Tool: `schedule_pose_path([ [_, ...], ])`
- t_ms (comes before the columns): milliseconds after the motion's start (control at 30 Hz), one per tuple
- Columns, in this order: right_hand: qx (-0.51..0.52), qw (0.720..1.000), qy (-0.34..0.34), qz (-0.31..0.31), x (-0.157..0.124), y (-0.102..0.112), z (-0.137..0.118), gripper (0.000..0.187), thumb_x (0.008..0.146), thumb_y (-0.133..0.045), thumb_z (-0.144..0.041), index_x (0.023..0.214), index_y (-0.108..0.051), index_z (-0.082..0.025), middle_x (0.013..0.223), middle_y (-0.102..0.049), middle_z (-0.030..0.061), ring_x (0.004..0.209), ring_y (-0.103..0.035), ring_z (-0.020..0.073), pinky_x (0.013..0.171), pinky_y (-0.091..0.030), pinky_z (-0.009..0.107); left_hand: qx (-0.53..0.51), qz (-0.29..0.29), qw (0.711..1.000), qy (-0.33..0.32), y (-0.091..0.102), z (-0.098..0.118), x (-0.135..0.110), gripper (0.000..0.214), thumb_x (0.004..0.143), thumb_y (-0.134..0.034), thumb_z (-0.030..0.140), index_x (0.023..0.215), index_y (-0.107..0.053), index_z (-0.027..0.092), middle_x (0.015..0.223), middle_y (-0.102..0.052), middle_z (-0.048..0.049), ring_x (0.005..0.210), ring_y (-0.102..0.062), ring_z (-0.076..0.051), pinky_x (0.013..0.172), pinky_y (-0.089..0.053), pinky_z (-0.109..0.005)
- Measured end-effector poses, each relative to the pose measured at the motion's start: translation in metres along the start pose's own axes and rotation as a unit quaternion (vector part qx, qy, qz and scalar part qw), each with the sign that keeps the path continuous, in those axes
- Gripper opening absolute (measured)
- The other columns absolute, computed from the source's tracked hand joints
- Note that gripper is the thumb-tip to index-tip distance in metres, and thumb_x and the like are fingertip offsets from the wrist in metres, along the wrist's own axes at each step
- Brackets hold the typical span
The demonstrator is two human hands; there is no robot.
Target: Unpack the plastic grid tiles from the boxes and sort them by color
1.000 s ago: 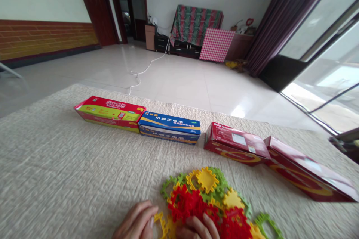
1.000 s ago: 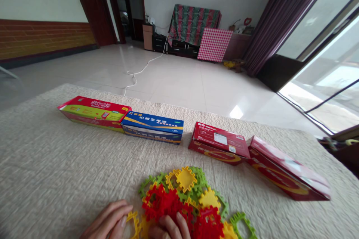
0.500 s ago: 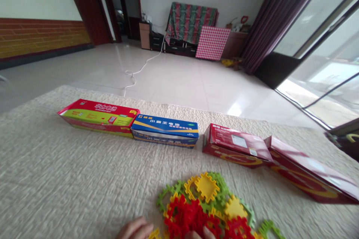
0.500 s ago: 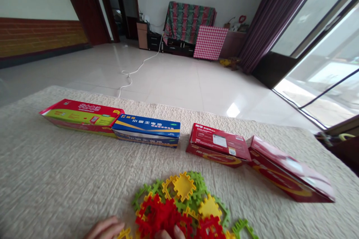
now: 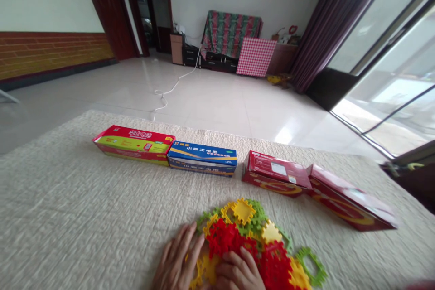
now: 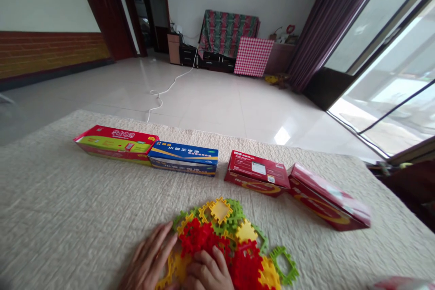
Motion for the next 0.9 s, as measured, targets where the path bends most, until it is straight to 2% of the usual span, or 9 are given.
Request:
schedule_pose_path([
  [100, 0.031, 0.999, -0.035, -0.004, 0.011, 0.014, 0.000, 0.019, 0.098, -0.047, -0.027, 0.087, -0.062, -0.025, 0.087, -0.074, -0.0052, 0.096, -0.066, 0.0101, 0.112, -0.028, 0.028, 0.009, 0.003, 1.000, 0.018, 0.001, 0.004, 0.002, 0.070, 0.087, -0.053, 0.049, 0.146, -0.038, 0.014, 0.145, -0.048, -0.0127, 0.131, -0.046, -0.029, 0.096, -0.045, -0.039],
  [200, 0.054, 0.995, -0.072, -0.041, 0.017, 0.019, -0.008, 0.012, 0.091, -0.050, -0.019, 0.092, -0.061, -0.024, 0.091, -0.072, -0.0016, 0.101, -0.063, 0.0137, 0.108, -0.032, 0.032, -0.009, -0.001, 0.999, 0.045, 0.001, 0.006, 0.001, 0.073, 0.089, -0.052, 0.050, 0.149, -0.031, 0.016, 0.147, -0.046, -0.0120, 0.133, -0.044, -0.028, 0.101, -0.040, -0.040],
  [367, 0.051, 0.983, -0.150, -0.095, 0.017, 0.014, -0.013, 0.019, 0.085, -0.051, -0.010, 0.095, -0.060, -0.023, 0.097, -0.069, 0.0009, 0.107, -0.059, 0.0180, 0.107, -0.034, 0.041, -0.071, -0.045, 0.993, 0.080, -0.003, 0.003, -0.002, 0.075, 0.090, -0.049, 0.054, 0.152, -0.025, 0.019, 0.150, -0.043, -0.0127, 0.136, -0.041, -0.029, 0.106, -0.037, -0.042],
  [533, 0.042, 0.979, -0.170, -0.100, 0.013, 0.013, -0.023, 0.022, 0.084, -0.049, -0.009, 0.098, -0.059, -0.023, 0.100, -0.068, 0.0020, 0.112, -0.056, 0.0205, 0.109, -0.033, 0.047, -0.121, -0.057, 0.986, 0.104, -0.003, -0.002, 0.001, 0.076, 0.089, -0.048, 0.057, 0.151, -0.027, 0.018, 0.148, -0.044, -0.0171, 0.136, -0.041, -0.031, 0.109, -0.034, -0.045],
  [600, 0.035, 0.980, -0.176, -0.092, 0.003, 0.024, -0.030, 0.032, 0.083, -0.047, -0.006, 0.108, -0.057, -0.022, 0.112, -0.066, 0.0053, 0.121, -0.052, 0.0236, 0.109, -0.031, 0.052, -0.132, -0.062, 0.984, 0.105, -0.005, -0.003, 0.002, 0.079, 0.087, -0.049, 0.061, 0.149, -0.029, 0.016, 0.146, -0.045, -0.0187, 0.135, -0.042, -0.032, 0.109, -0.036, -0.046],
  [700, -0.005, 0.973, -0.223, -0.055, -0.024, 0.058, -0.030, 0.043, 0.084, -0.044, -0.006, 0.124, -0.049, -0.021, 0.133, -0.055, 0.0110, 0.132, -0.042, 0.0282, 0.107, -0.031, 0.058, -0.146, -0.064, 0.981, 0.110, -0.006, -0.005, 0.003, 0.082, 0.085, -0.049, 0.064, 0.148, -0.030, 0.015, 0.146, -0.044, -0.0198, 0.135, -0.042, -0.033, 0.108, -0.037, -0.047],
  [800, -0.063, 0.951, -0.302, -0.019, -0.063, 0.099, -0.011, 0.048, 0.086, -0.050, -0.017, 0.133, -0.041, -0.022, 0.142, -0.044, 0.0140, 0.136, -0.037, 0.0322, 0.105, -0.035, 0.059, -0.165, -0.062, 0.978, 0.115, -0.006, -0.005, 0.003, 0.082, 0.085, -0.050, 0.062, 0.149, -0.028, 0.015, 0.148, -0.042, -0.0199, 0.135, -0.042, -0.033, 0.109, -0.037, -0.048],
  [900, -0.110, 0.916, -0.383, -0.043, -0.106, 0.118, 0.021, 0.073, 0.079, -0.063, -0.033, 0.143, -0.030, -0.020, 0.152, -0.029, 0.0187, 0.138, -0.030, 0.0420, 0.102, -0.036, 0.063, -0.177, -0.060, 0.974, 0.126, -0.006, -0.005, 0.003, 0.083, 0.085, -0.054, 0.056, 0.150, -0.022, 0.016, 0.150, -0.038, -0.0203, 0.138, -0.038, -0.034, 0.109, -0.037, -0.049],
])
Point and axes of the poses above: each hand's wrist, its own x-axis towards the middle knuckle, its own y-axis out of the back of the hand, z = x × y, the point moved 7 cm from there along x, towards the middle knuckle
